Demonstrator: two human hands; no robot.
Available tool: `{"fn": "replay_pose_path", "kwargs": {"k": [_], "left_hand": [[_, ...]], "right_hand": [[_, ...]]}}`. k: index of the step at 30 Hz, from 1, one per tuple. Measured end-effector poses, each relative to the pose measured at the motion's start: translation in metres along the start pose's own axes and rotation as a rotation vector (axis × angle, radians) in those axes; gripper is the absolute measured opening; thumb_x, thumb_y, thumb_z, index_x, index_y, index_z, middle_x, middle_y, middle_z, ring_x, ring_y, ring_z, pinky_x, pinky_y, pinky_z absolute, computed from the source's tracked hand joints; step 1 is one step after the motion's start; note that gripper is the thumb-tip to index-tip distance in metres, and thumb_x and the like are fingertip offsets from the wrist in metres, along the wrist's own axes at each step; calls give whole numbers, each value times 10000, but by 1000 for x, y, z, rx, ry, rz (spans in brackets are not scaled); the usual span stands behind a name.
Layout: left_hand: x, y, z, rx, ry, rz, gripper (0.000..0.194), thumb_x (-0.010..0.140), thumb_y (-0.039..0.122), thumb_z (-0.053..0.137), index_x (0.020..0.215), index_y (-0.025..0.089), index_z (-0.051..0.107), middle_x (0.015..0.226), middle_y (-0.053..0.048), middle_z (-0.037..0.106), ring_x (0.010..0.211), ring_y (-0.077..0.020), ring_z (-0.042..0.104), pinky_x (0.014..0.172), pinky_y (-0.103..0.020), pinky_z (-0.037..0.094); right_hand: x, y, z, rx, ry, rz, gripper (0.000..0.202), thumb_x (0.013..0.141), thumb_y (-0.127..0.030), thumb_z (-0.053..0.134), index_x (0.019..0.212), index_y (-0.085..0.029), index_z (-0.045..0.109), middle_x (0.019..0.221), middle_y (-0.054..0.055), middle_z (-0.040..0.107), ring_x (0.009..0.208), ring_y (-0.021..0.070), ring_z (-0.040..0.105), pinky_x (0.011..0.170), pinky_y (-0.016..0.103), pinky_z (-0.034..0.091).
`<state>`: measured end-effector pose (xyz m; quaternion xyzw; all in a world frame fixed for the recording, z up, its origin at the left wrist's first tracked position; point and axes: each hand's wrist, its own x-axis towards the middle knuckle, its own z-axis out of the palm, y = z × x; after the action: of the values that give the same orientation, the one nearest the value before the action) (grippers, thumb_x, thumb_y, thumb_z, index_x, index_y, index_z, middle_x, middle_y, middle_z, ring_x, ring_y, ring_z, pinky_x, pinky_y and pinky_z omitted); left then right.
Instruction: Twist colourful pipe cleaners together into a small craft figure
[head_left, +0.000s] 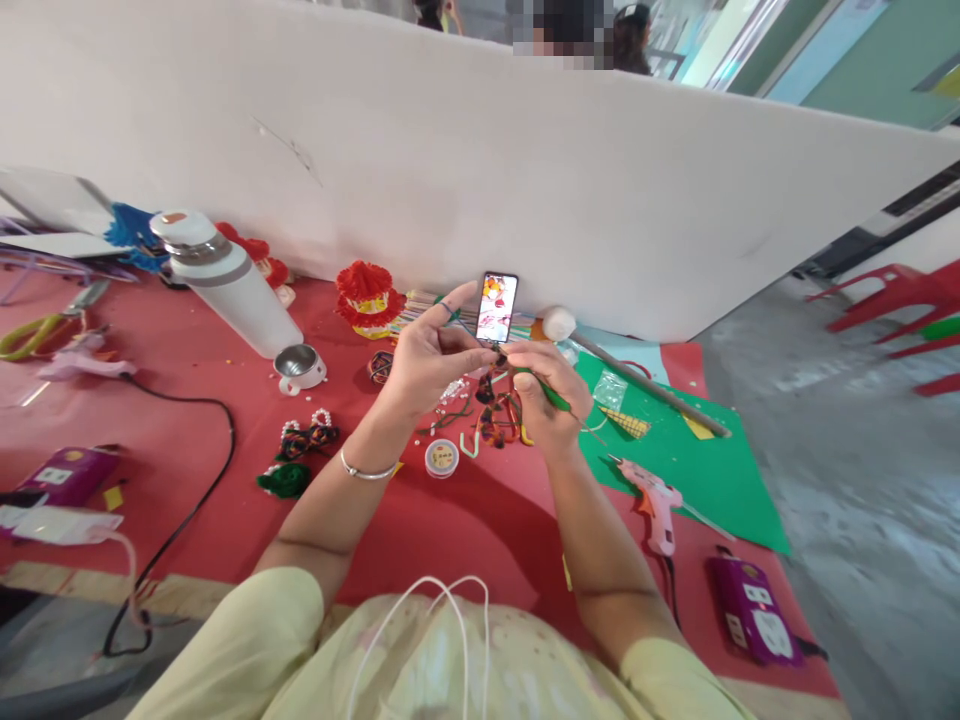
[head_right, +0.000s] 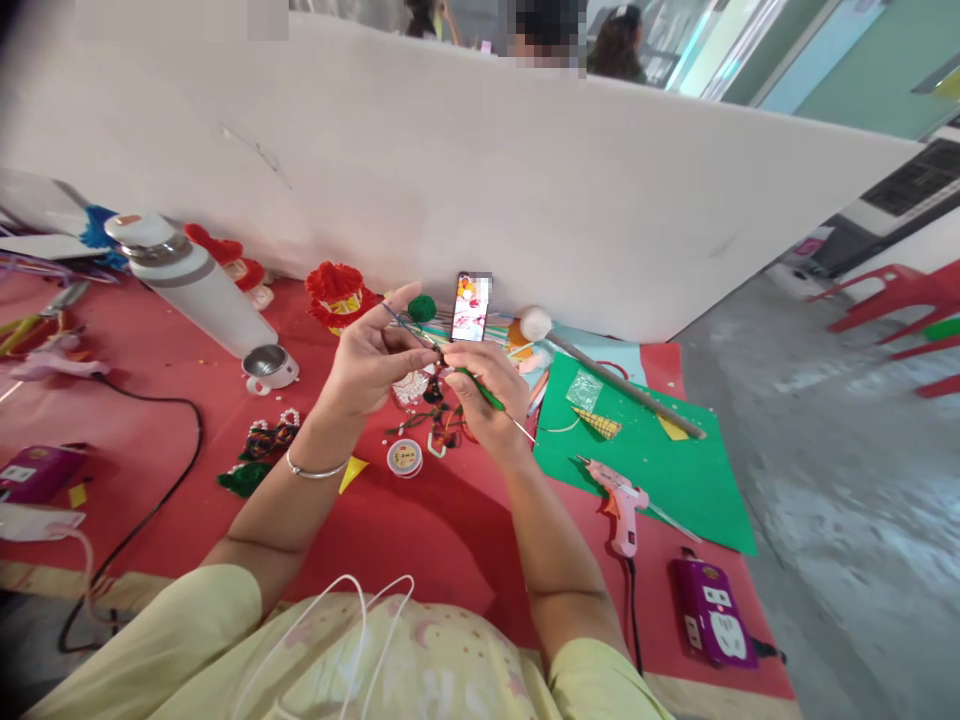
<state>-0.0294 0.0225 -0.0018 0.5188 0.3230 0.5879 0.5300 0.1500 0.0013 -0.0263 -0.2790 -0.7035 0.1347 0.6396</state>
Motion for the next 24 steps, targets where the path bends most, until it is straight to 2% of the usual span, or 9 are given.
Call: {"fn": "replay_pose_path", "kwargs": {"k": [4, 6, 8, 10, 13, 16, 18, 20, 24], "left_hand": [[-3, 1, 6, 86, 68, 53, 1064, 716, 251, 922, 1678, 208, 469, 749, 2, 778, 594, -129, 648, 544, -252, 497], [-3, 2, 3, 65, 27, 33, 1064, 723, 257, 916, 1681, 202, 458, 763, -13, 785, 581, -129, 635, 522, -253, 471], [0, 0, -2, 18, -70, -29, 1067, 698, 271, 930, 1665, 206, 483, 748, -17, 783, 537, -125, 606, 480, -252, 424], [1, -4, -4, 27, -108, -56, 1065, 676, 268, 943, 1647, 213, 510, 723, -8, 776, 509, -118, 585, 463, -247, 394], [-1, -11, 3, 174, 59, 61, 1012, 716, 230, 918, 1644, 236, 516, 738, -1, 782, 545, -116, 594, 486, -239, 407], [-7, -13, 14, 241, 206, 160, 963, 771, 218, 882, 1655, 276, 504, 799, -10, 804, 570, -114, 589, 494, -240, 414], [-9, -11, 16, 142, 170, 117, 998, 763, 241, 901, 1668, 279, 484, 806, -10, 805, 581, -118, 607, 507, -241, 437], [-8, -5, 12, -15, 71, 9, 1059, 722, 274, 944, 1672, 265, 476, 787, -9, 797, 565, -118, 610, 491, -239, 431], [-2, 6, -3, -203, -107, -207, 1111, 640, 280, 1005, 1641, 271, 524, 734, -4, 780, 469, -95, 527, 394, -227, 289]], "right_hand": [[-1, 1, 0, -43, -1, -16, 172, 1034, -369, 666, 1155, -351, 788, 1130, 42, 838, 1056, 255, 792, 952, 501, 657], [1, 4, -4, -9, -25, -46, 177, 1029, -386, 677, 1160, -356, 793, 1141, 40, 839, 1049, 254, 790, 941, 491, 654], [6, 7, -10, 54, -84, -59, 178, 1025, -418, 686, 1145, -355, 801, 1135, 35, 843, 1033, 246, 794, 919, 467, 658], [9, 9, -14, 85, -150, -25, 167, 1025, -421, 687, 1113, -342, 806, 1101, 28, 849, 1018, 234, 802, 904, 438, 665], [8, 11, -11, -43, -162, -10, 151, 1021, -340, 707, 1135, -320, 803, 1105, 33, 851, 1037, 225, 807, 920, 422, 664], [-2, 12, -1, -269, -70, -154, 278, 995, -286, 745, 1265, -342, 772, 1227, 51, 835, 1120, 241, 787, 969, 450, 655], [-8, 13, 4, -325, -3, -243, 365, 984, -281, 759, 1336, -376, 744, 1265, 46, 826, 1140, 250, 778, 974, 464, 654], [-10, 15, 6, -268, 49, -293, 383, 986, -315, 758, 1360, -394, 733, 1234, 38, 835, 1111, 255, 786, 939, 467, 661], [-4, 16, 1, -10, 17, -214, 290, 1015, -448, 695, 1291, -398, 770, 1147, 28, 853, 1023, 261, 813, 878, 485, 670]]}}
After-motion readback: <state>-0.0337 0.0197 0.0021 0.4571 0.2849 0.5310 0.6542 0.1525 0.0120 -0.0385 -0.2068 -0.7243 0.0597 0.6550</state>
